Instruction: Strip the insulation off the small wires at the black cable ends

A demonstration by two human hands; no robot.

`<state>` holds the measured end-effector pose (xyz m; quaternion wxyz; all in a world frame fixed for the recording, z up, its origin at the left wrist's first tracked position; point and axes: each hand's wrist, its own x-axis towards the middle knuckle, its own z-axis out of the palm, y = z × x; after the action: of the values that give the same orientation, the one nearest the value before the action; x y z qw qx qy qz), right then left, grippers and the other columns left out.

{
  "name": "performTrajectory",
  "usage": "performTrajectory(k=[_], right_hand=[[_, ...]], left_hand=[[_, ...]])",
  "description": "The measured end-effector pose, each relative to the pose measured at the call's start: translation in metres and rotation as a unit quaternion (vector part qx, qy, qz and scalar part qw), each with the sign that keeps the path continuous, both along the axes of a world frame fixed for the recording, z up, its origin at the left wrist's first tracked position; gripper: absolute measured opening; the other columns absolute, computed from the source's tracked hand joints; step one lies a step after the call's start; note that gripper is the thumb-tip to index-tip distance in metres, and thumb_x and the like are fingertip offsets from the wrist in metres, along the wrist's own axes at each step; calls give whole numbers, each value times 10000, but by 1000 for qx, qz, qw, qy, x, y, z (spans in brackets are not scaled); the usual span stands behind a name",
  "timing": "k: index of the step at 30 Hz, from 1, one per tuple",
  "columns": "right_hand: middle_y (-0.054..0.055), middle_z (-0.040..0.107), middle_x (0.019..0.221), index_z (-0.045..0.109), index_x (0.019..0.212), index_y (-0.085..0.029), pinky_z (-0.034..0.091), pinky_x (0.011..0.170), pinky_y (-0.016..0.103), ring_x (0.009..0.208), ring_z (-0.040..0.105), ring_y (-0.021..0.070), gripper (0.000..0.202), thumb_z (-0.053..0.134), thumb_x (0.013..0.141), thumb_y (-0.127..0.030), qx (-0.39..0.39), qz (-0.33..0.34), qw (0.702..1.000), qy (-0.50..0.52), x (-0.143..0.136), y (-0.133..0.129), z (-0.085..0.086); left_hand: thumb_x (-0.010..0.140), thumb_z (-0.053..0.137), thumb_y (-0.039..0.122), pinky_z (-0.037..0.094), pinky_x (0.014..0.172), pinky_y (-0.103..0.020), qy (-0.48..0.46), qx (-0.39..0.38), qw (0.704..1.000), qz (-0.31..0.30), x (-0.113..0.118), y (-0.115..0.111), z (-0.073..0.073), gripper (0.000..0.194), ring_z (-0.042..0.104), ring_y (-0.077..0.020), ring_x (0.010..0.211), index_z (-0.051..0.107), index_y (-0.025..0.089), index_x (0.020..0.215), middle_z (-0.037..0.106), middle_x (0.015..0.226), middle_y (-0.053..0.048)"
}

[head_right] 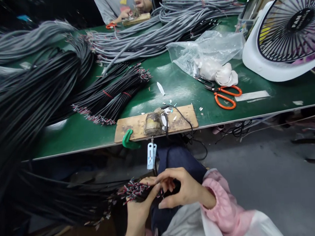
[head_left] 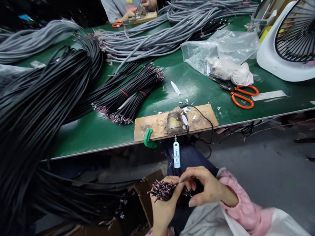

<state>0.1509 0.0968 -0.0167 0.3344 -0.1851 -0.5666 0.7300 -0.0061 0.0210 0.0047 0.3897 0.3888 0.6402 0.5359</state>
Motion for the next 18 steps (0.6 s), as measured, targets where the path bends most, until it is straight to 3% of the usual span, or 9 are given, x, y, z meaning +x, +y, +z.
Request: performTrajectory(k=[7, 13, 18], right_hand=[[-13, 597, 695, 744, 1084, -168, 424, 555, 234, 592, 480, 121, 368, 790, 814, -414, 46, -90, 992, -77, -4, -8, 10], [22, 659, 730, 757, 1020, -167, 434, 546, 239, 587, 516, 133, 259, 729, 844, -355, 76, -111, 985, -112, -4, -10, 15], [48, 710, 767, 767, 991, -165, 456, 578, 256, 618, 573, 154, 216, 733, 855, -330, 104, -128, 980, -111, -6, -10, 17]], left_hand=[[785, 815, 256, 648, 678, -309, 12, 26, 999, 31, 11, -3, -7, 108, 768, -221, 680, 750, 181, 742, 781, 738, -44], [798, 811, 344, 659, 716, -352, 2, 6, 1000, 20, 10, -7, -10, 205, 769, -237, 691, 727, 184, 701, 771, 708, -45], [820, 791, 324, 647, 719, -332, 24, 5, 1000, 17, 7, -10, -12, 186, 763, -225, 692, 732, 187, 708, 766, 714, -42]])
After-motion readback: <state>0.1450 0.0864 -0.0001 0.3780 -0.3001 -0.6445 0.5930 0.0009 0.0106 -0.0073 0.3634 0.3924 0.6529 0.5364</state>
